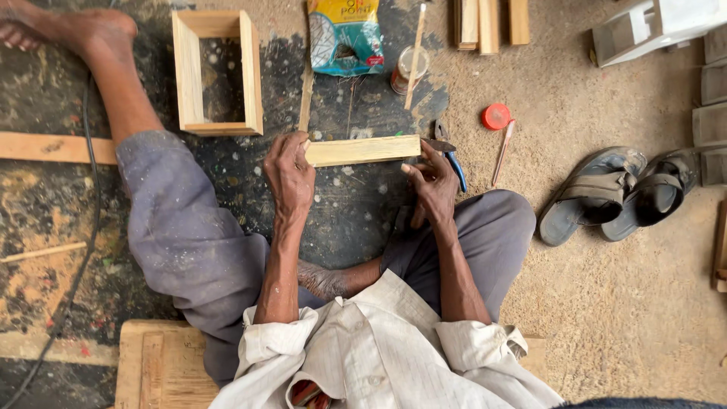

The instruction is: The person sits on the floor and assembles small wooden frames by hammering nails into wooden pieces. They repeatedly pick up pieces, align them, and hammer nails to join them into rectangular frames.

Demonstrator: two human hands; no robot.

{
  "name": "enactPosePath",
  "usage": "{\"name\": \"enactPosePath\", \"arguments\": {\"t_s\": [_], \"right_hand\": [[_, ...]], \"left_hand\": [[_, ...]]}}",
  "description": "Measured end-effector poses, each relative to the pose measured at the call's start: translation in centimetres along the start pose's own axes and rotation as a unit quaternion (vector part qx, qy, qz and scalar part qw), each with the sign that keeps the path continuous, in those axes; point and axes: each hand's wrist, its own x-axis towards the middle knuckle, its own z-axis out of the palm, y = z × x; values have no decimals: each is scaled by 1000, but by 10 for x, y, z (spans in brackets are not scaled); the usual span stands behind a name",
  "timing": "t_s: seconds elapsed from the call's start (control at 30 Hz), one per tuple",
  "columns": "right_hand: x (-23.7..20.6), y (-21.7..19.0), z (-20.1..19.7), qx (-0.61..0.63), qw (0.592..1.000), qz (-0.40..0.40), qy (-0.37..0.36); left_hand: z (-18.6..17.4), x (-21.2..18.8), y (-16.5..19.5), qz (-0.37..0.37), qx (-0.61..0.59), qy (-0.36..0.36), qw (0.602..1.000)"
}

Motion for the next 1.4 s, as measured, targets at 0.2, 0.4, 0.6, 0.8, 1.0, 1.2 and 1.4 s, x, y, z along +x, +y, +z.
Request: {"name": "enactPosePath", "arguments": {"t_s": [0.2,0.4,0.6,0.8,1.0,1.2,1.4], "right_hand": [[-23,2,-1,-314,948,32,28],[-18,14,5,-93,994,1,59],[-18,21,0,142,975,161,56],[-30,-13,-38,36,987,-60,144],[-63,-57,-93,-117,973,-169,107],[-63,-77,-87,-185,960,-183,105],[-67,-89,-88,-199,958,-188,82]], "left_hand": [[25,2,4,-13,-56,-41,998],[115,10,45,64,-243,-119,960],[132,16,65,73,-212,-106,969],[136,3,58,62,-260,-114,957],[152,-3,46,65,-260,-135,954],[152,-8,48,91,-257,-114,955],[150,-8,51,97,-232,-109,962]]}}
